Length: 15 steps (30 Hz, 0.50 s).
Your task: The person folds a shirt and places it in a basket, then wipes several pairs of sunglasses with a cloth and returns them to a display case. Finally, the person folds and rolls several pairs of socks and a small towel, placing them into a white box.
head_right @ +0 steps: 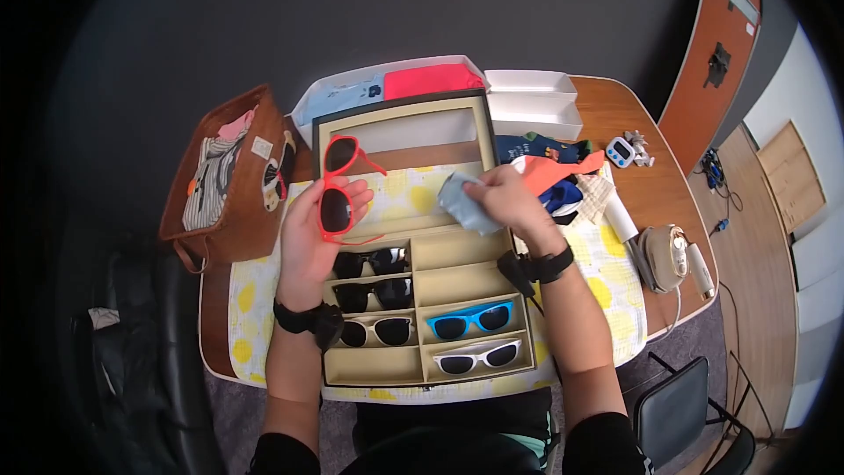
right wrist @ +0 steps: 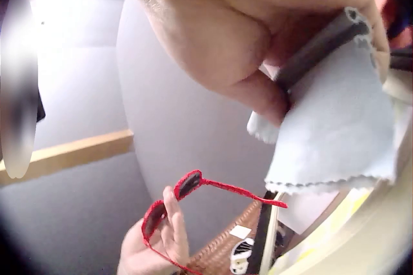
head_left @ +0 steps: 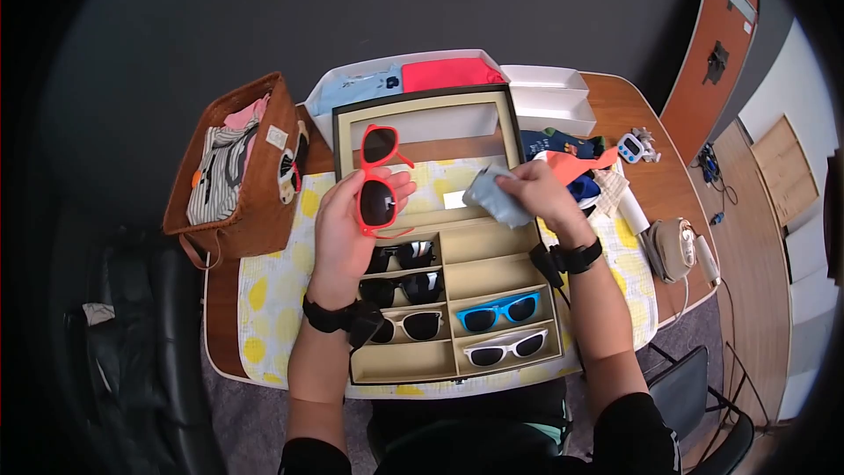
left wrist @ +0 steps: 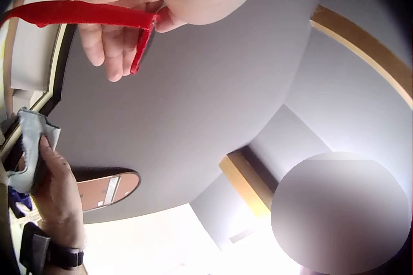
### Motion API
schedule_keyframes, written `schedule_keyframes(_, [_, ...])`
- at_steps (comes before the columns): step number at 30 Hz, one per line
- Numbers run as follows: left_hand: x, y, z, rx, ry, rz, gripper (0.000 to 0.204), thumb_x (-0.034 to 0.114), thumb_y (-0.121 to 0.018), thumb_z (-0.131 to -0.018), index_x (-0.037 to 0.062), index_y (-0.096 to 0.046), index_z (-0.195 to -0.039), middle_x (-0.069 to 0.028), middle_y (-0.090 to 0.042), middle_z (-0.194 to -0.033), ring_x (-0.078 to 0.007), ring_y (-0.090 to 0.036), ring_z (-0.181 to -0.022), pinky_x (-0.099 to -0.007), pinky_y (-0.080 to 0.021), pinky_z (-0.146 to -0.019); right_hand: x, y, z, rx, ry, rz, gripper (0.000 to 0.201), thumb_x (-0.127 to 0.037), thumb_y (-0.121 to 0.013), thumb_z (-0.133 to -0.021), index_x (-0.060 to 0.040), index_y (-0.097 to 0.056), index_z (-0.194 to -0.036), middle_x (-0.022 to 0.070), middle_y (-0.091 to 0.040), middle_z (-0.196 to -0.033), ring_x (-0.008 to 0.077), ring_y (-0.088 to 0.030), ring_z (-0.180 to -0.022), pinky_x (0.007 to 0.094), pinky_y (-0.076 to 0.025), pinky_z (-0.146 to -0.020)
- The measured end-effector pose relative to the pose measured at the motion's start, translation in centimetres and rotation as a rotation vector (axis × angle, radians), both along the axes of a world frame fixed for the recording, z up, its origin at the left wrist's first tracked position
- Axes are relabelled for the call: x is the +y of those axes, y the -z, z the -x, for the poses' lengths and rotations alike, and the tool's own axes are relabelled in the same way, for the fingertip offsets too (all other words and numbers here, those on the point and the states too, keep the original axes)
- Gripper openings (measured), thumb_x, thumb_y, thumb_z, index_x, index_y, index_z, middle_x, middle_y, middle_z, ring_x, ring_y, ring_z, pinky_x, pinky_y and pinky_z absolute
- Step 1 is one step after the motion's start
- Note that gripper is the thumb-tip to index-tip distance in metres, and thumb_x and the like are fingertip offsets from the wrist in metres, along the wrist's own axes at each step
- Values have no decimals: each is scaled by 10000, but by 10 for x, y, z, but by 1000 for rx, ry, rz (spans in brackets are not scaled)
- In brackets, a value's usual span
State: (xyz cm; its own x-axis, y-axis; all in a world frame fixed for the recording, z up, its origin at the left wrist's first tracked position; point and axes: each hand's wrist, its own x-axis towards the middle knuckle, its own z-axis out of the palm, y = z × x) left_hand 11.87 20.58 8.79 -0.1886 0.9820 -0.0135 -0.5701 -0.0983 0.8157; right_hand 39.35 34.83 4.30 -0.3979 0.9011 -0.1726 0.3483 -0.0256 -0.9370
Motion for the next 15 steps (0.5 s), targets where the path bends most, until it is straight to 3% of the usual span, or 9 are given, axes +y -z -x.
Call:
schedule_keyframes(1, [1,1,0,0,26,5,393,304,-453,-1067,-29,-631,-1175,-246,-679,-1204,-352,-677,-1126,-424,-540,-974,-7,-13,3,49,56,19,333,-248,-693,-948,29,-727,-765,37,-665,-673,102,-576,-561,290,-431,-512])
schedule_keyframes(5, [0,-2,-1,64,104,6,417,316,-412,-1075,-30,-598,-1215,-269,-693,-1154,-351,-697,-1083,-411,-545,-957,-9,-5,7,127,-56,226,297,-219,-650,-974,37,-722,-843,67,-694,-720,129,-619,-583,298,-468,-539])
schedule_keyframes(7, [-3,-10,-6,98,125,7,413,310,-412,-1075,-35,-591,-1218,-267,-696,-1146,-343,-706,-1066,-401,-547,-947,-17,-9,13,407,-57,408,287,-219,-633,-992,27,-728,-878,74,-719,-779,126,-630,-604,298,-480,-558])
schedule_keyframes(8, [-5,-18,-11,233,138,-7,401,295,-418,-1075,-42,-590,-1210,-258,-702,-1135,-324,-716,-1038,-384,-550,-932,-20,-14,18,408,-53,410,287,-219,-633,-992,27,-728,-878,74,-719,-779,126,-630,-604,298,-480,-558])
schedule_keyframes(10, [-9,-20,-20,358,159,-8,390,281,-425,-1075,-49,-589,-1202,-249,-707,-1123,-305,-726,-1010,-366,-553,-916,-32,-21,24,579,-26,259,278,-225,-628,-1001,5,-733,-886,58,-731,-805,113,-624,-602,295,-475,-554])
schedule_keyframes(12, [-10,-18,-27,606,172,-62,366,256,-439,-1074,-58,-601,-1168,-235,-714,-1106,-263,-736,-956,-329,-553,-891,-41,-25,25,547,-21,135,271,-218,-629,-1005,10,-735,-906,41,-727,-800,98,-606,-611,274,-465,-577])
schedule_keyframes(14, [-10,-15,-28,564,186,-55,346,234,-455,-1072,-61,-631,-1105,-226,-723,-1063,-244,-738,-921,-324,-560,-873,-52,-26,28,372,17,-278,259,-197,-624,-1012,29,-731,-947,36,-723,-788,78,-592,-653,251,-454,-628])
schedule_keyframes(15, [-10,-11,-27,503,226,-44,326,210,-465,-1073,-58,-649,-1058,-194,-732,-1029,-211,-731,-901,-306,-560,-839,-59,-29,28,331,32,-328,246,-171,-614,-1016,54,-712,-999,76,-726,-841,76,-587,-724,264,-456,-673])
